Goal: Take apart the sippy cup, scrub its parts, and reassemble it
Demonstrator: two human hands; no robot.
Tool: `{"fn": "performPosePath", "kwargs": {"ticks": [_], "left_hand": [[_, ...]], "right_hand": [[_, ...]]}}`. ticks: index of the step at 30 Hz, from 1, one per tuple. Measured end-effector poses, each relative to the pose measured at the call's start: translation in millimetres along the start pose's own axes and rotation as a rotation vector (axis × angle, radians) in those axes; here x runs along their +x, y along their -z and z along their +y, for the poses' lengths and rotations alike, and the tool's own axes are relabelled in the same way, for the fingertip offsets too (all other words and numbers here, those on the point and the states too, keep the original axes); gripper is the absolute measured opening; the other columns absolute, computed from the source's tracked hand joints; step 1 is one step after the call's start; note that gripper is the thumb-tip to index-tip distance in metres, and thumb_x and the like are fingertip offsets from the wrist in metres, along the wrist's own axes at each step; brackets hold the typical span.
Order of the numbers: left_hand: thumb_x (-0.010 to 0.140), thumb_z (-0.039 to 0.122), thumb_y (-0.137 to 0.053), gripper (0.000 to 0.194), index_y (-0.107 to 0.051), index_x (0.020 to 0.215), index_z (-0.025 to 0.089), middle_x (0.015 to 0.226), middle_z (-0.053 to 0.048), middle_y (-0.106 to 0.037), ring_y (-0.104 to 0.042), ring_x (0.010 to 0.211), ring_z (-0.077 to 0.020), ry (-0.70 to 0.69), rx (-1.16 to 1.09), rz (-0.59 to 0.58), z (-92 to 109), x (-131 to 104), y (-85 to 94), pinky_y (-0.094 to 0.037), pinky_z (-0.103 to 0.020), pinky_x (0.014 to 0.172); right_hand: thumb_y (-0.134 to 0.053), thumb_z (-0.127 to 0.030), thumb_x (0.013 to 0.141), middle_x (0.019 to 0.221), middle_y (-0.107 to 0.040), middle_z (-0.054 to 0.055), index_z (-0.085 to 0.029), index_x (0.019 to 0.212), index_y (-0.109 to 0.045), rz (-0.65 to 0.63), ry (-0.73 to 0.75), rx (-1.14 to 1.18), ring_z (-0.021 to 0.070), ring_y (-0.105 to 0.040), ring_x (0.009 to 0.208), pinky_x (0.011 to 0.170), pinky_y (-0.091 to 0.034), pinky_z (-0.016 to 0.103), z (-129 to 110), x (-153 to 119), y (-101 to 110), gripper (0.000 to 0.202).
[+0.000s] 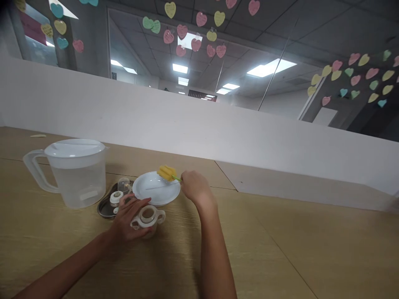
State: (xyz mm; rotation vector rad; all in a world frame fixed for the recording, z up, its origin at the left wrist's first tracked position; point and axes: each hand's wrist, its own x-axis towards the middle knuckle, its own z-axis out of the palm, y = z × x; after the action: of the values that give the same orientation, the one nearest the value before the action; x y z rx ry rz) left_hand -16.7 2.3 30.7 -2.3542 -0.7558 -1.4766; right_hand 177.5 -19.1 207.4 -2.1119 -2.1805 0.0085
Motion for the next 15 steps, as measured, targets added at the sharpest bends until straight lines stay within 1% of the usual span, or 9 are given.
{"fn": "performPosePath", "kwargs": {"ticks": [5, 8, 11, 13, 15], "left_hand": [[0.076, 0.046, -0.061, 0.057, -0.042, 0.123, 0.018, 0.097, -0.006, -0.067, -0.062, 0.086, -0.0216, 0.059, -0.01, -0.067, -3.6, -4.9, -4.6, -0.028, -0.046, 0.097], [0.08, 0.046, -0.057, 0.055, -0.041, 0.124, 0.018, 0.102, -0.008, -0.066, -0.061, 0.089, -0.022, 0.076, 0.001, -0.085, -4.9, -6.0, -6.7, -0.029, -0.045, 0.097], [0.081, 0.047, -0.056, 0.054, -0.04, 0.124, 0.017, 0.106, -0.01, -0.065, -0.06, 0.091, -0.0224, 0.103, 0.006, -0.091, -5.3, -6.7, -9.0, -0.03, -0.044, 0.096], [0.08, 0.049, -0.055, 0.056, -0.041, 0.125, 0.018, 0.107, -0.01, -0.064, -0.059, 0.093, -0.0236, 0.127, 0.009, -0.102, -6.5, -7.3, -9.9, -0.03, -0.045, 0.097], [0.079, 0.054, -0.056, 0.062, -0.04, 0.127, 0.018, 0.106, -0.01, -0.065, -0.058, 0.096, -0.0252, 0.138, -0.009, -0.125, -9.4, -7.8, -9.2, -0.028, -0.046, 0.099]], "right_hand": [[-0.04, -0.007, 0.086, 0.076, -0.068, 0.009, -0.011, 0.098, -0.062, -0.072, -0.106, -0.076, 0.0138, -0.063, 0.058, 0.059, -0.041, 0.023, 6.6, 24.4, -13.6, 0.025], [-0.04, -0.004, 0.085, 0.076, -0.068, 0.012, -0.009, 0.106, -0.06, -0.104, -0.165, -0.102, 0.0177, -0.066, 0.069, 0.065, -0.044, 0.026, 14.4, 42.8, -26.2, 0.029], [-0.044, -0.005, 0.085, 0.083, -0.069, 0.014, -0.007, 0.106, -0.061, -0.157, -0.21, -0.116, 0.0201, -0.066, 0.081, 0.069, -0.045, 0.027, 23.4, 61.5, -43.1, 0.028], [-0.049, -0.008, 0.085, 0.089, -0.068, 0.015, -0.007, 0.102, -0.063, -0.208, -0.229, -0.118, 0.0202, -0.065, 0.085, 0.072, -0.046, 0.028, 29.0, 72.2, -55.6, 0.022], [-0.055, -0.016, 0.086, 0.094, -0.067, 0.012, -0.008, 0.098, -0.063, -0.257, -0.242, -0.117, 0.0186, -0.064, 0.086, 0.075, -0.048, 0.03, 33.7, 80.4, -67.6, 0.017]]}}
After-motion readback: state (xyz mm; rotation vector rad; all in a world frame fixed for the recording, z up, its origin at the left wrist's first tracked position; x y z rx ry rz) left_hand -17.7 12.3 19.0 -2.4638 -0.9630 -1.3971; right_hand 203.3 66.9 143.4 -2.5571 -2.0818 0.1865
